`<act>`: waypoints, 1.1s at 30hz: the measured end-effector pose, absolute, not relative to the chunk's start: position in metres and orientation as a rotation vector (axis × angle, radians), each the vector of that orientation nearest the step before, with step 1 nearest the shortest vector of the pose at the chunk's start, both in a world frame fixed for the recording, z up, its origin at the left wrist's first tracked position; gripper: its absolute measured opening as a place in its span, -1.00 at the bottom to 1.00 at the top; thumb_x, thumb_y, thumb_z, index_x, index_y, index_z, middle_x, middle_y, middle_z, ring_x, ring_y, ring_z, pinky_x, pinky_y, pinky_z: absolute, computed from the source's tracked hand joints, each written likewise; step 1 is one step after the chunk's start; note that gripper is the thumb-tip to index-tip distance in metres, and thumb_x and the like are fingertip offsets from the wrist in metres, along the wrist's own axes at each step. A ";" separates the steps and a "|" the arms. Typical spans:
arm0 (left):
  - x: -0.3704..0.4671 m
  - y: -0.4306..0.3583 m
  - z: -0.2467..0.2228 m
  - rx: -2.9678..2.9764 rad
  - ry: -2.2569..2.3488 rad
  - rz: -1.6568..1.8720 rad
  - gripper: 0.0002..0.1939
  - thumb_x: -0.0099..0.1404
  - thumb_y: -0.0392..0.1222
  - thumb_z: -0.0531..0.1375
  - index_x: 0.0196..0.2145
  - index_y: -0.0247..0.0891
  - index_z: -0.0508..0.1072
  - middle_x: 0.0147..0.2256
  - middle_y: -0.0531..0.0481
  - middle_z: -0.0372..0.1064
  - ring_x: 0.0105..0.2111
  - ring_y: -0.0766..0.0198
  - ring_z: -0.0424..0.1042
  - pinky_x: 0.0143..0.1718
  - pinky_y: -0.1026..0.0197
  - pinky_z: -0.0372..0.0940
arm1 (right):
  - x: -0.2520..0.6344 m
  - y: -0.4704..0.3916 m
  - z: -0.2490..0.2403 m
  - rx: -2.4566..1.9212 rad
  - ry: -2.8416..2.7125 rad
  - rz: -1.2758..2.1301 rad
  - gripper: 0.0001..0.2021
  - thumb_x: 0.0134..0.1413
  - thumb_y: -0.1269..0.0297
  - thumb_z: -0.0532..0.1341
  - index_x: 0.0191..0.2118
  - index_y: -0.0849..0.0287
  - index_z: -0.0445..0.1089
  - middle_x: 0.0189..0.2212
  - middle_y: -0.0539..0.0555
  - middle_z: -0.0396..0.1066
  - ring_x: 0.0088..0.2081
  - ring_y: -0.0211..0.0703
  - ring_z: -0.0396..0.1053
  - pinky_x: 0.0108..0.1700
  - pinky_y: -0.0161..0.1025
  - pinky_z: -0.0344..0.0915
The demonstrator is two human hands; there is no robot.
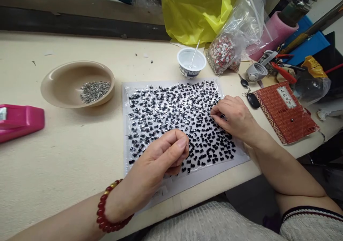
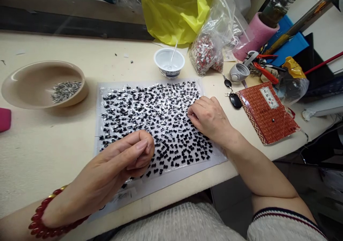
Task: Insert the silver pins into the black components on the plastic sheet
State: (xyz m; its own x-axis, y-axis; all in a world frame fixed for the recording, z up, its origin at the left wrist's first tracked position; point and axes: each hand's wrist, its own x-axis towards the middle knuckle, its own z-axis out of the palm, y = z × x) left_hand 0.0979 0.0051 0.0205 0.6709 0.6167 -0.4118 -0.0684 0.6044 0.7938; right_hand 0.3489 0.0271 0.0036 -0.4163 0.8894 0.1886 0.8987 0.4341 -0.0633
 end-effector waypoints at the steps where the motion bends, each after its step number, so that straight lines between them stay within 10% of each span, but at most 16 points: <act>1: 0.099 0.005 0.021 0.833 0.748 0.443 -0.72 0.39 -0.03 0.05 -0.43 -0.23 0.25 -0.53 0.15 0.00 -0.55 0.41 -0.08 -0.57 0.34 -0.06 | 0.350 0.026 0.005 -1.563 -2.483 -0.062 -0.93 0.15 0.40 0.17 -0.37 0.18 0.33 -0.43 0.02 0.42 -0.30 -0.15 0.27 -0.24 -0.15 0.07; 17: 0.099 0.006 0.014 1.077 0.726 0.379 -0.81 0.26 -0.16 0.24 -0.47 -0.26 0.39 -0.54 0.15 0.23 -0.53 0.43 0.11 -0.52 0.35 0.01 | 0.300 -0.008 0.027 -0.805 -2.132 0.789 -0.83 0.24 0.25 0.14 -0.33 0.23 0.33 -0.49 0.03 0.41 -0.38 -0.32 0.33 -0.22 -0.24 0.26; 33: 0.101 0.002 0.018 0.827 0.726 0.365 -0.78 0.38 -0.07 0.08 -0.24 -0.23 0.44 -0.46 0.11 0.21 -0.53 0.43 0.05 -0.54 0.33 -0.03 | 0.327 0.007 0.029 -1.109 -2.110 0.364 -0.91 0.14 0.42 0.15 -0.39 0.14 0.27 -0.50 0.00 0.35 -0.38 -0.26 0.28 -0.27 -0.22 0.22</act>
